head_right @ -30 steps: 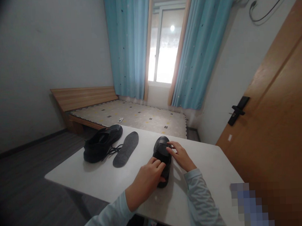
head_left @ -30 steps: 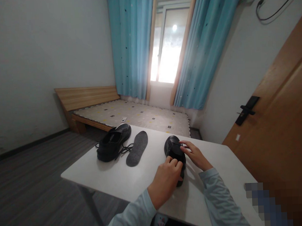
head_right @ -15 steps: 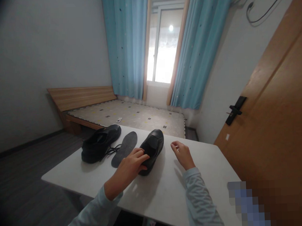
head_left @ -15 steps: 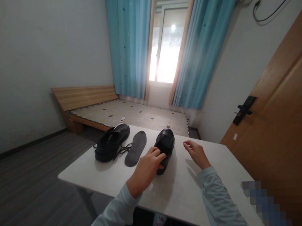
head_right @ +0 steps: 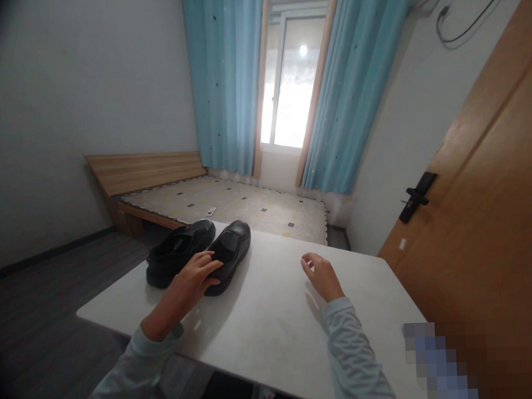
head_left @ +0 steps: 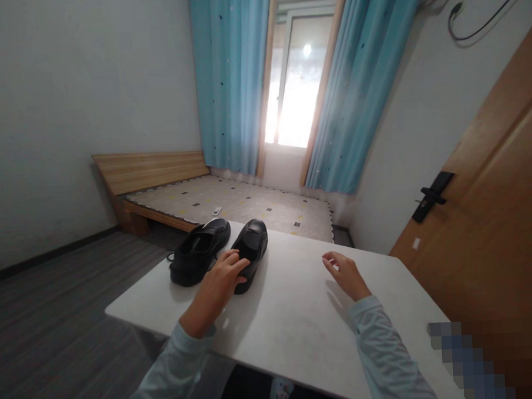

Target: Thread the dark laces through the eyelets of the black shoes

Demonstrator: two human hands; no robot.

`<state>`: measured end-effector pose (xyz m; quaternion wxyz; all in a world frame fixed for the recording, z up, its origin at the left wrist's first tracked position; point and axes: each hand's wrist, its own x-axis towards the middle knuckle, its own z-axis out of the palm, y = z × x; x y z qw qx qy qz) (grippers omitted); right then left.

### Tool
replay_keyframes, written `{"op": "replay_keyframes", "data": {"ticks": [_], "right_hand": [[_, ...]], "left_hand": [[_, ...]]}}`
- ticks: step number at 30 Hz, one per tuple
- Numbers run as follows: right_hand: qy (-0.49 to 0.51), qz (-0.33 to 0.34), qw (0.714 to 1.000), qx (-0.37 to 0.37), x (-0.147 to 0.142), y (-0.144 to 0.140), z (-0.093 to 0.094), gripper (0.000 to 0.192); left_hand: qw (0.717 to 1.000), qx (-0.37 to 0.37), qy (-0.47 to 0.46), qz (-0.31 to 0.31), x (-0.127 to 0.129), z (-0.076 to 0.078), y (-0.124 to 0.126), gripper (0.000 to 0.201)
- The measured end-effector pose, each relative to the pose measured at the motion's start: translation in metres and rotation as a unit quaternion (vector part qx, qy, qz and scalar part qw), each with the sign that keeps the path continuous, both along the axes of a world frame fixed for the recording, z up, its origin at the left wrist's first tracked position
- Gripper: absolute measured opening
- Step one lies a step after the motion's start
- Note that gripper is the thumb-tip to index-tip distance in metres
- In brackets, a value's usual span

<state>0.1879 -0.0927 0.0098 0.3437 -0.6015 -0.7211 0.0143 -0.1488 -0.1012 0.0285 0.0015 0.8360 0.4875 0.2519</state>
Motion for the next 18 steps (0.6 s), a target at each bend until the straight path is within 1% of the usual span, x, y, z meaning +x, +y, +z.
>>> {"op": "replay_keyframes", "data": {"ticks": [6,9,13,16,18], "right_hand": [[-0.012,0.001,1.000,-0.006,-0.001,0.001,-0.002,0.025],[-0.011,0.001,1.000,-0.007,-0.002,0.001,-0.002,0.025],[-0.006,0.000,1.000,-0.008,-0.002,0.001,-0.003,0.025],[-0.008,0.004,1.000,-0.009,-0.003,0.001,-0.004,0.025],[-0.011,0.007,1.000,-0.010,-0.004,0.000,-0.004,0.025]], "left_hand": [[1.000,0.006,-0.016,0.005,-0.017,-0.014,0.009,0.026],[0.999,0.009,-0.032,0.014,-0.023,-0.018,0.012,0.029],[0.998,-0.016,-0.038,0.037,-0.031,-0.017,0.016,0.033],[0.998,-0.047,-0.019,0.039,-0.035,-0.011,0.019,0.035],[0.998,-0.055,0.000,0.036,-0.036,-0.008,0.020,0.037]]}}
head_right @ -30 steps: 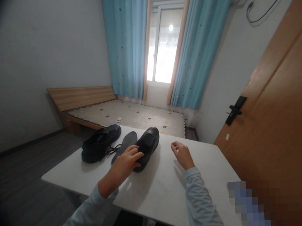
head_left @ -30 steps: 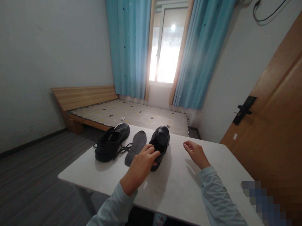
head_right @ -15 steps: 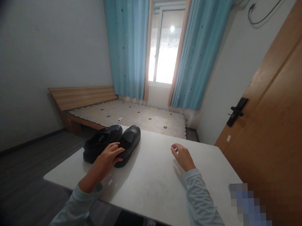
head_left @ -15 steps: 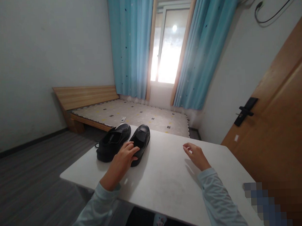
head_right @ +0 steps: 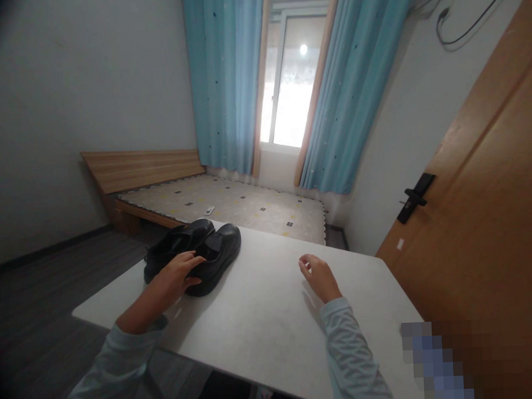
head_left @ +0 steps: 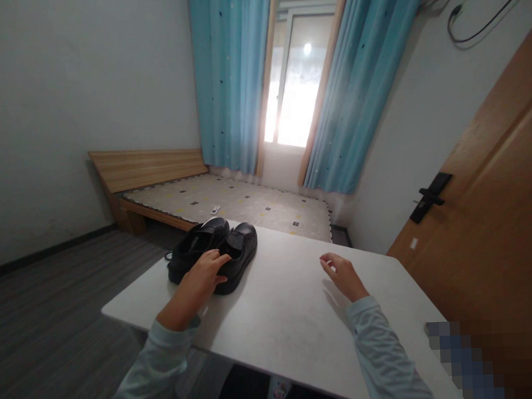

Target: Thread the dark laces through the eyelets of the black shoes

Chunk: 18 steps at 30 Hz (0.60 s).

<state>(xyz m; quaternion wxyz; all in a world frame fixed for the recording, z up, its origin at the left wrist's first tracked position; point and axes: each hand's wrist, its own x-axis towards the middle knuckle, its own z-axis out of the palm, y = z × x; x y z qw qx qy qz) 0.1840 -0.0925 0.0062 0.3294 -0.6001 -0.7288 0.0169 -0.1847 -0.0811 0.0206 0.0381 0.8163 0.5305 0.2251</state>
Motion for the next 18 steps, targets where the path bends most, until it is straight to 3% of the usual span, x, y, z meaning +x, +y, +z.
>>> {"op": "replay_keyframes", "data": {"ticks": [5,10,15,18], "right_hand": [[-0.014,0.004,1.000,-0.011,-0.002,-0.002,0.001,0.024],[-0.025,0.005,0.999,-0.021,-0.002,-0.002,0.001,0.024],[-0.035,0.003,0.999,-0.019,-0.002,-0.003,0.003,0.025],[-0.039,0.000,0.999,-0.016,-0.002,-0.003,0.003,0.027]], "left_hand": [[0.998,0.015,0.056,0.024,0.005,0.008,-0.006,0.042],[0.994,0.065,0.069,0.049,0.025,0.020,-0.025,0.039],[0.990,0.123,0.040,-0.057,0.058,0.030,-0.045,0.020],[0.984,0.116,0.030,-0.132,0.083,0.028,-0.058,0.018]]}}
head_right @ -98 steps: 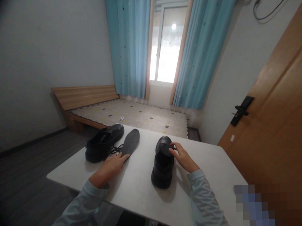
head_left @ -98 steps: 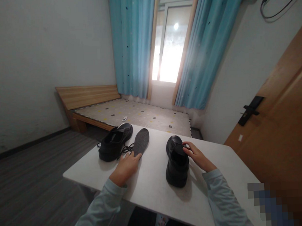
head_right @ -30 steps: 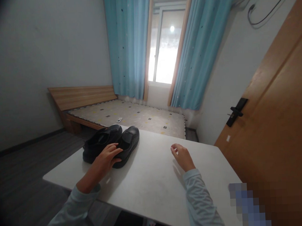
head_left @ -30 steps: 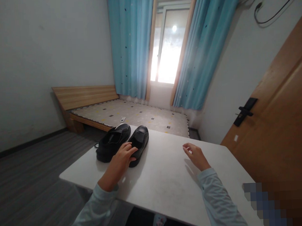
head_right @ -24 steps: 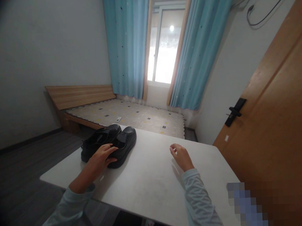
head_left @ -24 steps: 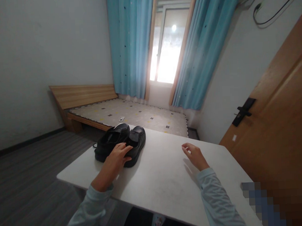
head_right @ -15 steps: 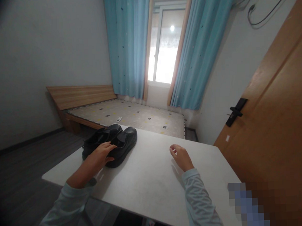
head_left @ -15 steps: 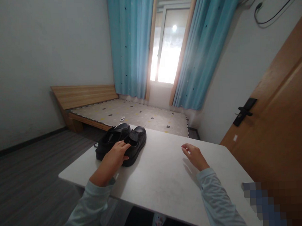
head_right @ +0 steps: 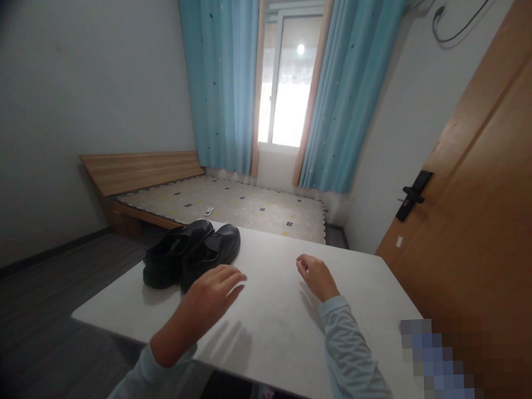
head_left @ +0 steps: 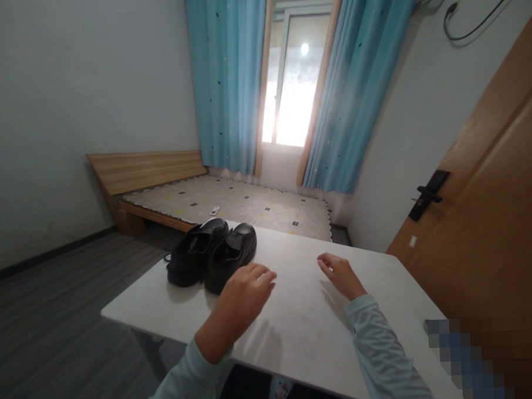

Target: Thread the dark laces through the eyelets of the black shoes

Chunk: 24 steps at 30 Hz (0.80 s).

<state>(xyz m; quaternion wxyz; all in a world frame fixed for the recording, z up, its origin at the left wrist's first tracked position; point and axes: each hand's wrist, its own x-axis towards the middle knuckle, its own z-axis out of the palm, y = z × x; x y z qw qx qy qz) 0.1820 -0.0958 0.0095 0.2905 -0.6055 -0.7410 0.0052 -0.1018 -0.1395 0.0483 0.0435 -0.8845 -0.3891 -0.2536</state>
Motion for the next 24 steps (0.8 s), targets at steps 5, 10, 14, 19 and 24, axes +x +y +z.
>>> {"op": "replay_keyframes", "data": {"ticks": [5,10,14,19,24], "right_hand": [[0.001,-0.005,1.000,-0.001,0.002,0.001,-0.002,0.028],[-0.011,-0.005,1.000,-0.001,0.001,0.001,-0.003,0.025],[-0.034,0.008,0.999,-0.011,-0.005,-0.002,-0.003,0.020],[-0.049,0.046,0.997,-0.028,-0.013,-0.005,-0.004,0.017],[-0.057,0.045,0.996,-0.046,-0.013,-0.005,-0.005,0.015]], "left_hand": [[0.998,0.007,0.005,-0.057,0.040,-0.025,-0.014,0.014],[0.995,-0.014,0.034,-0.092,0.063,-0.049,-0.015,0.014],[0.992,-0.033,0.057,-0.107,0.071,-0.059,-0.013,0.014],[0.994,-0.032,0.053,-0.094,0.071,-0.059,-0.008,0.010],[0.998,-0.025,0.018,-0.053,0.054,-0.043,0.001,0.010]]}}
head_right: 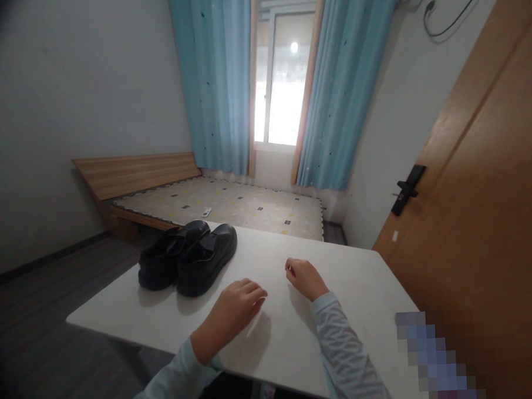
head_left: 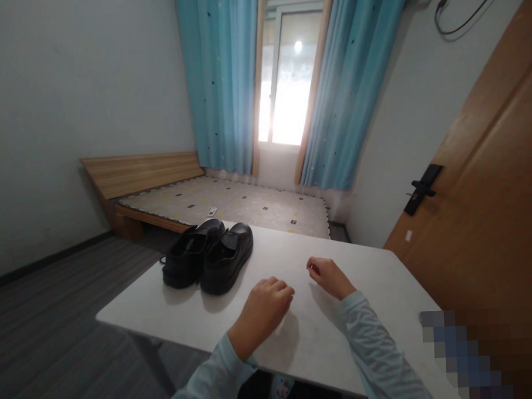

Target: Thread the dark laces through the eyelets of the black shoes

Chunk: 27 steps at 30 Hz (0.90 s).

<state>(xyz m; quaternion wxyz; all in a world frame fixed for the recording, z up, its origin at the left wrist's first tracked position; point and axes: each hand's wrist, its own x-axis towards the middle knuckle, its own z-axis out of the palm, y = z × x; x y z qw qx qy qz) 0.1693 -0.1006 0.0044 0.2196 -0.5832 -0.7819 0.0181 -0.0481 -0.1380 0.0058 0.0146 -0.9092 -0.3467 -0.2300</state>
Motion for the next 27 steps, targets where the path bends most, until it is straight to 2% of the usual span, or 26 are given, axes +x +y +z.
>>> {"op": "replay_keyframes", "data": {"ticks": [3,7,9,12,14,19,23,27], "right_hand": [[-0.003,-0.004,1.000,-0.006,0.002,0.000,0.000,0.015],[-0.006,-0.011,1.000,-0.021,0.002,-0.001,0.001,0.016],[-0.006,-0.016,0.999,-0.029,0.002,-0.002,0.001,0.016],[-0.009,-0.020,0.999,-0.033,0.001,-0.002,0.001,0.016],[-0.010,-0.020,0.999,-0.032,0.002,-0.001,0.000,0.017],[-0.010,-0.019,0.999,-0.028,0.004,0.001,-0.004,0.019],[-0.009,-0.021,0.999,-0.027,0.006,0.001,-0.005,0.022],[-0.007,-0.023,0.999,-0.028,0.006,0.001,-0.005,0.023]], "left_hand": [[0.998,0.023,-0.041,0.034,-0.019,0.012,0.006,0.011],[0.985,0.101,-0.098,0.103,-0.051,0.021,0.016,0.014],[0.970,0.149,-0.116,0.155,-0.068,0.022,0.022,0.018],[0.943,0.198,-0.126,0.234,-0.090,0.017,0.031,0.034],[0.935,0.210,-0.121,0.258,-0.101,0.011,0.038,0.045],[0.946,0.201,-0.094,0.238,-0.118,-0.005,0.052,0.050],[0.961,0.178,-0.071,0.200,-0.123,-0.016,0.059,0.041],[0.976,0.127,-0.065,0.166,-0.125,-0.020,0.061,0.035]]}}
